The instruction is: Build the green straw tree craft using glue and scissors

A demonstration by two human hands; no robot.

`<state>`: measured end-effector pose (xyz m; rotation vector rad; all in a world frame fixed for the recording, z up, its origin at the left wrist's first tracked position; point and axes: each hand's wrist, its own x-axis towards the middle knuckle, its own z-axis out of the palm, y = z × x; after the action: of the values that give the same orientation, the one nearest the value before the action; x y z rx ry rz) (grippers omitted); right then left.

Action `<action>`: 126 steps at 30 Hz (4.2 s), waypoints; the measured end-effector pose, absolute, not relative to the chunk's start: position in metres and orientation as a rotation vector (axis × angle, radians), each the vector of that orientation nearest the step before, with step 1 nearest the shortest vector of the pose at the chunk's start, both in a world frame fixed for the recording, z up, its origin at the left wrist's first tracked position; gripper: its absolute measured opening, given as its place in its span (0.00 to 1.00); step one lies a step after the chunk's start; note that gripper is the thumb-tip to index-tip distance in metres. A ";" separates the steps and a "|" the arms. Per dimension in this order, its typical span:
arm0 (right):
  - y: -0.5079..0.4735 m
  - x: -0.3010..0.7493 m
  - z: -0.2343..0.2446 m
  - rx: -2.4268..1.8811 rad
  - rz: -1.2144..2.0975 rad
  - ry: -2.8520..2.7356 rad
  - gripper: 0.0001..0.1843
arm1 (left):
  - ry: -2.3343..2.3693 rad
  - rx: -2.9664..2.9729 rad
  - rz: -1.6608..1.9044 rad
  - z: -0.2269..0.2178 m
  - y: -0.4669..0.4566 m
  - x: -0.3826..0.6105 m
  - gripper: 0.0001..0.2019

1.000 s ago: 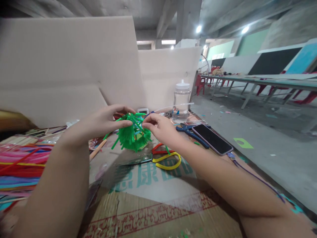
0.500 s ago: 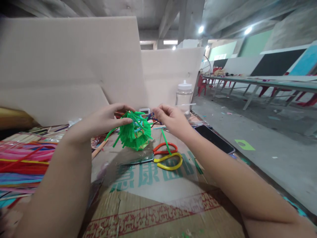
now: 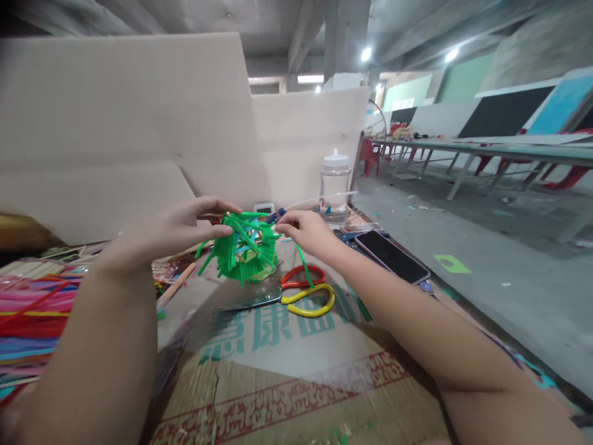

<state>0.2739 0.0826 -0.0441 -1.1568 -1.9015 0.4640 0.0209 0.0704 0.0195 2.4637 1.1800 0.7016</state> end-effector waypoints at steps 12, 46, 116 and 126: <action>0.078 0.266 -0.043 -1.075 0.646 -1.843 0.10 | 1.233 2.451 0.762 0.019 0.070 0.023 0.18; 0.059 0.279 -0.015 -1.161 0.616 -1.876 0.17 | 1.311 2.400 0.874 0.009 0.088 0.023 0.20; 0.130 0.265 -0.116 -1.022 0.912 -1.604 0.19 | 1.539 2.423 1.168 0.024 0.058 0.038 0.18; 0.102 0.291 -0.037 -0.685 1.073 -1.366 0.18 | 1.532 2.340 1.133 0.013 0.074 0.040 0.20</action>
<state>0.2907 0.1022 -0.0373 -0.6853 -1.3658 1.0727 0.0397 0.0744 0.0126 2.3401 1.5320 1.1333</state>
